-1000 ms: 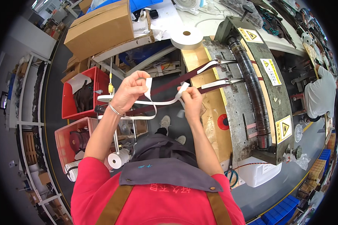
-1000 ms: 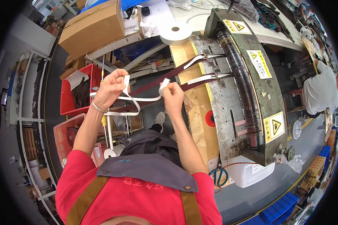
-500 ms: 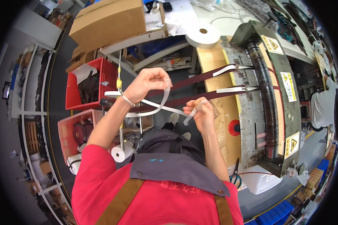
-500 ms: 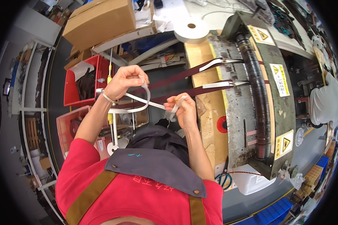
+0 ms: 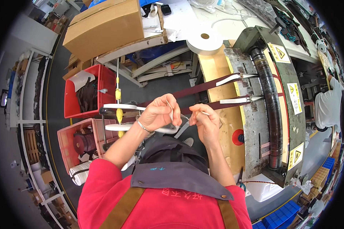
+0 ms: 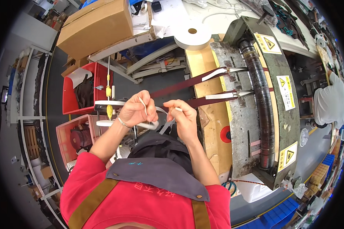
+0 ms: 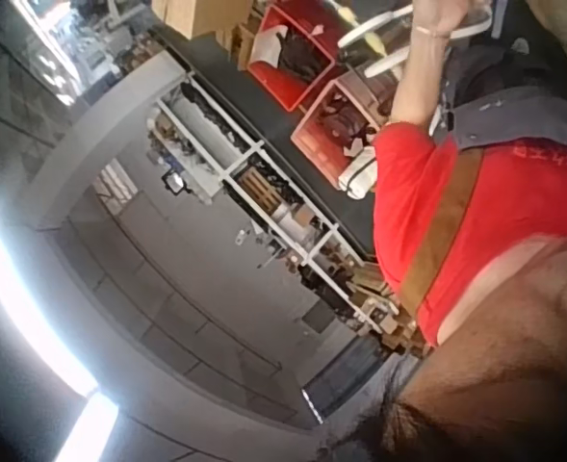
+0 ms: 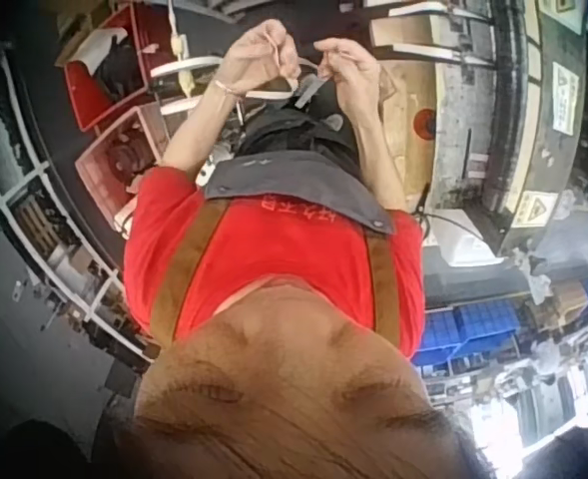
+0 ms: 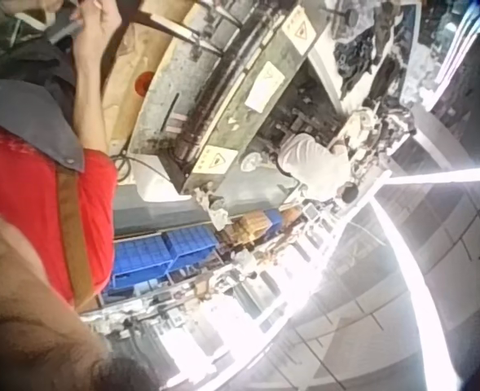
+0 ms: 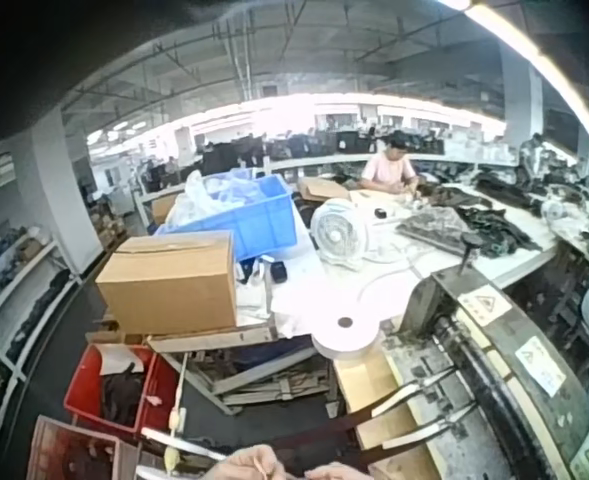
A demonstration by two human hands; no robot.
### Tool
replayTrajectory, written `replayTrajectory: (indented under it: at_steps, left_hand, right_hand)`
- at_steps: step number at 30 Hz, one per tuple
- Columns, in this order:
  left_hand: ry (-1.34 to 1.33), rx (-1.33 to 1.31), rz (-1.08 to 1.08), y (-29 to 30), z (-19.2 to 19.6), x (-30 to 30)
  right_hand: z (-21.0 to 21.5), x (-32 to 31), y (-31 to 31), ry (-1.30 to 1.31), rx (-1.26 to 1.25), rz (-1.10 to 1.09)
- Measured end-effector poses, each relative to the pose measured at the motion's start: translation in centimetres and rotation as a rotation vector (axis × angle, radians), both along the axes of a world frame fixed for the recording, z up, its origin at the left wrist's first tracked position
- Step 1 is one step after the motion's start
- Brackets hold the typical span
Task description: The person handles white rolls of material, unrolls them, and cuts sections using scissors. They then attach these white strips to a maroon strap assembly, threading them through yellow plastic guides and securing them with a white cloth. The process involves repetitive cutting, threading, and fastening actions.
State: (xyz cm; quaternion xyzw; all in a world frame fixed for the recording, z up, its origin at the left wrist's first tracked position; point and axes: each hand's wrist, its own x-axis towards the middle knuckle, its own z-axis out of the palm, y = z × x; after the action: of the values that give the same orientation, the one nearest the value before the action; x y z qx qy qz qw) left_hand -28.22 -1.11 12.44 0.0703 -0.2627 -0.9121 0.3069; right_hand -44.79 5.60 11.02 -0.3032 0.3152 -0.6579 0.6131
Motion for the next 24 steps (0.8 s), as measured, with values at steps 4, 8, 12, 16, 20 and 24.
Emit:
replayTrajectory:
  at_steps: [4, 8, 12, 16, 20, 24]
  left_hand:
    - [0.284, 0.144, -0.059, -0.3, -0.9, -0.1]
    - [0.289, 0.184, -0.039, -0.4, -1.5, 0.1]
    - [-0.089, 0.057, 0.074, -0.2, -1.2, 0.0]
    - [-0.317, -0.080, 0.083, -0.5, -0.1, 0.0]
    - [-0.453, -0.235, -0.083, -1.9, -1.0, 2.4]
    - [-0.581, -0.274, -0.114, -2.0, -2.7, 4.6]
  right_hand:
    - [2.4, 0.4, 0.2, 0.315, -0.086, 0.021]
    - [3.3, 1.0, -0.4, 0.462, -0.077, -0.021]
    - [3.8, 1.5, -1.4, 0.752, -0.043, -0.039]
    - [4.6, 1.9, -2.6, 0.687, -0.019, -0.037]
    - [3.4, 1.5, -3.4, 0.601, 0.049, -0.203]
    - [3.9, 1.0, -3.7, 0.574, 0.111, -0.202]
